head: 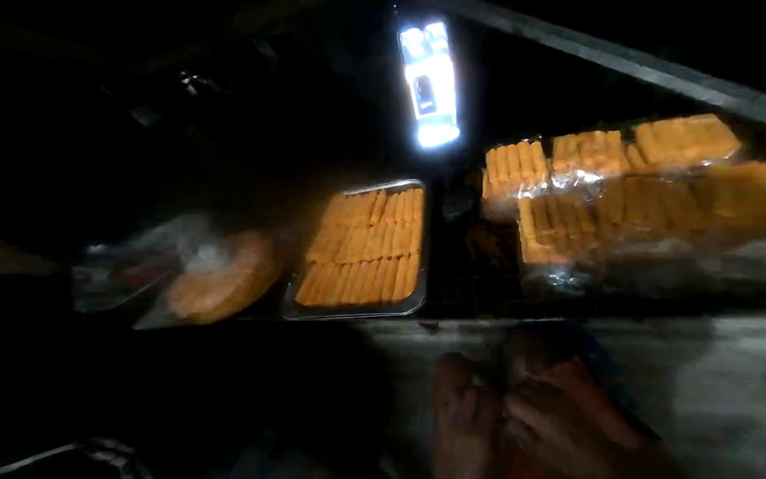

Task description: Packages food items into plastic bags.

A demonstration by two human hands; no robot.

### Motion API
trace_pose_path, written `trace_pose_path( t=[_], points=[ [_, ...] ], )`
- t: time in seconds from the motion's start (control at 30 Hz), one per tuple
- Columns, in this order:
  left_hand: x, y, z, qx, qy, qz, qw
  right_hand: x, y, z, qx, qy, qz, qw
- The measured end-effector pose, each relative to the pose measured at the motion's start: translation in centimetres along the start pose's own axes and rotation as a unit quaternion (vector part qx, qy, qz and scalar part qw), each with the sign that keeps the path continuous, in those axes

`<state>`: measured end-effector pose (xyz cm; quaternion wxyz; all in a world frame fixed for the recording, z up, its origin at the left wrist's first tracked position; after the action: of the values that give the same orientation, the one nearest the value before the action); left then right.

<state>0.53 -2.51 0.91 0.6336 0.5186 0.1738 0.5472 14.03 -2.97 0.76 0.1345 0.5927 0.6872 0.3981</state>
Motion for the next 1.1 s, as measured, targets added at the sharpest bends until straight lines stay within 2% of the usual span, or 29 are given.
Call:
trace_pose_path(
  t=[0.13,0.27,0.33,0.43,0.5,0.57,0.63,0.7,0.8,0.87,0.93,0.97,1.03,1.1],
  points=[
    [0.3,0.5,-0.3,-0.069,0.021,-0.038,0.997,0.1,0.0,0.9,-0.027,-0.064,-0.083,0.994],
    [0.3,-0.1,0.0,-0.019,-0.003,-0.022,1.000,0.2,-0.4,0.8,-0.058,-0.012,-0.017,0.998],
    [0.2,-0.6,0.0,-0.010,0.005,-0.029,1.000,0.3,-0.3,0.5,-0.055,-0.020,-0.033,0.998],
    [0.2,-0.6,-0.3,-0.001,0.063,-0.055,0.997,0.3,0.0,1.2,-0.057,-0.078,-0.092,0.991],
    [0.8,0.2,-0.5,0.012,0.126,-0.072,0.989,0.3,0.6,2.0,-0.077,-0.090,-0.071,0.990],
    [0.7,0.1,-1.6,-0.006,0.150,-0.058,0.987,0.5,1.3,2.2,-0.092,-0.089,-0.052,0.990],
    [0.2,-0.2,-2.6,-0.074,0.134,-0.014,0.988,0.5,1.7,2.3,-0.103,-0.064,-0.018,0.992],
    [-0.1,0.2,-2.7,-0.179,0.086,0.028,0.980,0.7,1.7,3.2,-0.079,-0.040,0.007,0.996],
    [-0.4,0.4,-2.5,-0.289,0.011,0.041,0.956,2.0,2.7,4.1,-0.041,-0.048,-0.061,0.996],
    [-0.3,0.0,-3.2,-0.281,-0.006,0.044,0.959,3.7,3.6,3.4,-0.024,-0.035,-0.144,0.989],
    [0.0,-0.7,-4.2,-0.215,0.010,0.033,0.976,6.1,4.7,1.6,-0.015,0.031,-0.216,0.976],
    [0.1,-1.4,-4.7,-0.191,0.031,0.013,0.981,7.6,5.5,0.3,-0.015,0.089,-0.211,0.973],
    [0.0,-2.6,-5.2,-0.162,0.064,-0.017,0.985,11.7,7.0,-2.5,-0.011,0.208,-0.146,0.967],
    [-0.3,-3.6,-4.7,-0.155,0.061,-0.032,0.985,17.3,7.6,-4.7,-0.014,0.226,-0.150,0.962]
  ],
)
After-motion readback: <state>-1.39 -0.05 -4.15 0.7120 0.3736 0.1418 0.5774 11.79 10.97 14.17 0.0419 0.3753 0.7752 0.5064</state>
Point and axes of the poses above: each hand's wrist, its own x-axis towards the middle knuckle, its own y-axis out of the back of the hand, z = x × y, the point moved 6 cm from there along x, towards the middle knuckle, and after that the axes turned 3 degrees about z, right-handed, at the moved point
